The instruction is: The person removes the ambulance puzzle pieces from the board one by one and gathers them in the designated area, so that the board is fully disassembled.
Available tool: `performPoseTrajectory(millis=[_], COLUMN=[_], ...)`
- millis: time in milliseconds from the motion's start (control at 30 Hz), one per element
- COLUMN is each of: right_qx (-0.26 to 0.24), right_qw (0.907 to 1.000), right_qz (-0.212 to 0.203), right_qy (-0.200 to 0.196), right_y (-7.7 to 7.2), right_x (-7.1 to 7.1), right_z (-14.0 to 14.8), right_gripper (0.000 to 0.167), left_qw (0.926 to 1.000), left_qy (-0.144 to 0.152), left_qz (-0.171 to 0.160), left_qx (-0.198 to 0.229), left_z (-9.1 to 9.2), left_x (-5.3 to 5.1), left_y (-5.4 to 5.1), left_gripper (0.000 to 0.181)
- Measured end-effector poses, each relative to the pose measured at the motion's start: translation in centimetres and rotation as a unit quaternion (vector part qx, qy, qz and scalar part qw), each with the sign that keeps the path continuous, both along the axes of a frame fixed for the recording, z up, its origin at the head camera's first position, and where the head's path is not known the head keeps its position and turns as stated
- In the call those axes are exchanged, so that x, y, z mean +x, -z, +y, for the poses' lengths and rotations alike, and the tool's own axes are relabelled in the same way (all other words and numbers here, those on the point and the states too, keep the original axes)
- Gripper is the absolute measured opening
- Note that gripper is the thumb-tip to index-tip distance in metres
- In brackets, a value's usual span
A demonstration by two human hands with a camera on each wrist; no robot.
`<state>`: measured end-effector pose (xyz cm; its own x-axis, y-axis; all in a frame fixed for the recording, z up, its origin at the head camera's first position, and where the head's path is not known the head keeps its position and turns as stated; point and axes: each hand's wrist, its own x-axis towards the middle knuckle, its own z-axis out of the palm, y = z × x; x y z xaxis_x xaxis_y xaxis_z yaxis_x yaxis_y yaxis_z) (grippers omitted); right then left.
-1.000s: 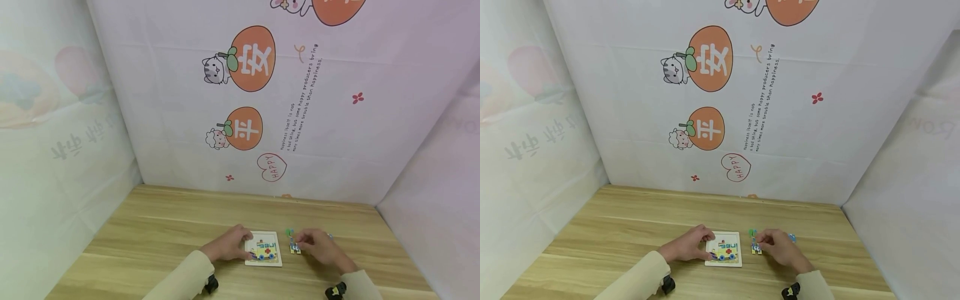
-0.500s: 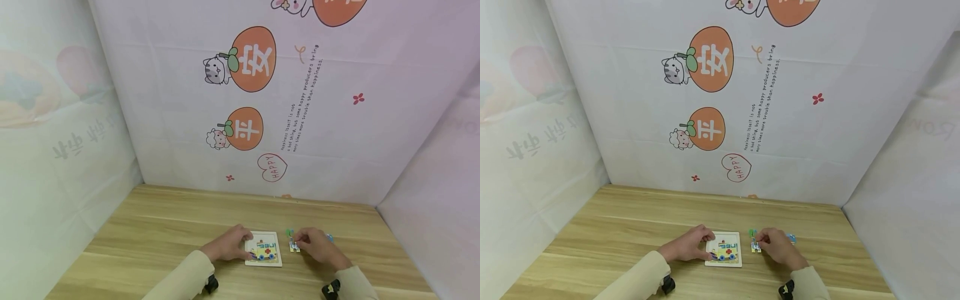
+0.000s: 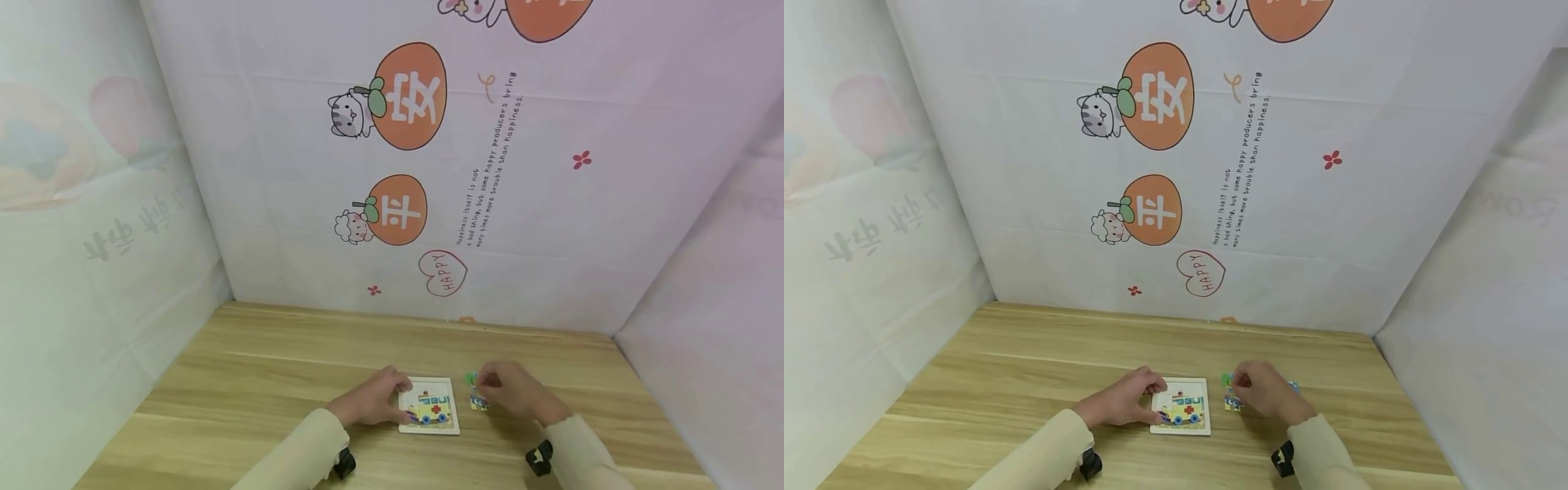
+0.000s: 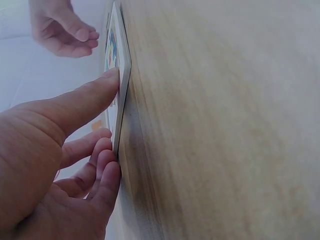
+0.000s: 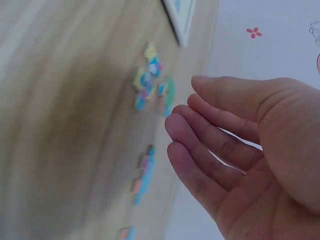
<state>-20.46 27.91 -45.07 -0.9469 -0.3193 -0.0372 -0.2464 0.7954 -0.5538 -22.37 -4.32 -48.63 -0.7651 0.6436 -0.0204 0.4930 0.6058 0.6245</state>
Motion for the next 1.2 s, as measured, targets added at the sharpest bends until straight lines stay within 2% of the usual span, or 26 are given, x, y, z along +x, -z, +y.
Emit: performPoseTrajectory(millis=[67,267,500,700,933,1200], right_qx=[0.007,0.027,0.025,0.018,0.009,0.010], right_qw=[0.9997,0.9956,0.9890,0.9880,0.9897,0.9905], right_qz=[-0.001,0.015,0.012,0.004,-0.013,-0.013], right_qy=[-0.022,-0.088,-0.145,-0.153,-0.142,-0.137], right_y=[-0.7,-1.9,-2.0,-1.0,0.2,0.9], right_x=[-0.1,-0.5,-1.2,-1.8,-2.0,-1.7], right_z=[-0.4,-2.7,-6.0,-7.2,-7.8,-8.0], right_gripper=[0.006,0.024,0.026,0.028,0.025,0.024], left_qw=[1.0000,1.0000,0.9998,0.9999,0.9998,0.9993], left_qy=[0.000,0.002,0.002,0.006,0.007,0.014], left_qz=[0.001,0.006,0.006,0.002,-0.001,0.024], left_qx=[-0.001,-0.008,-0.017,-0.014,-0.016,-0.025], left_z=[0.0,-0.1,-0.2,-0.1,0.0,0.6], left_x=[-0.1,-0.1,-0.3,-0.4,-0.6,-0.6], left_y=[0.1,-0.1,-0.1,0.0,-0.2,-0.2], left_gripper=[0.060,0.060,0.059,0.059,0.058,0.057])
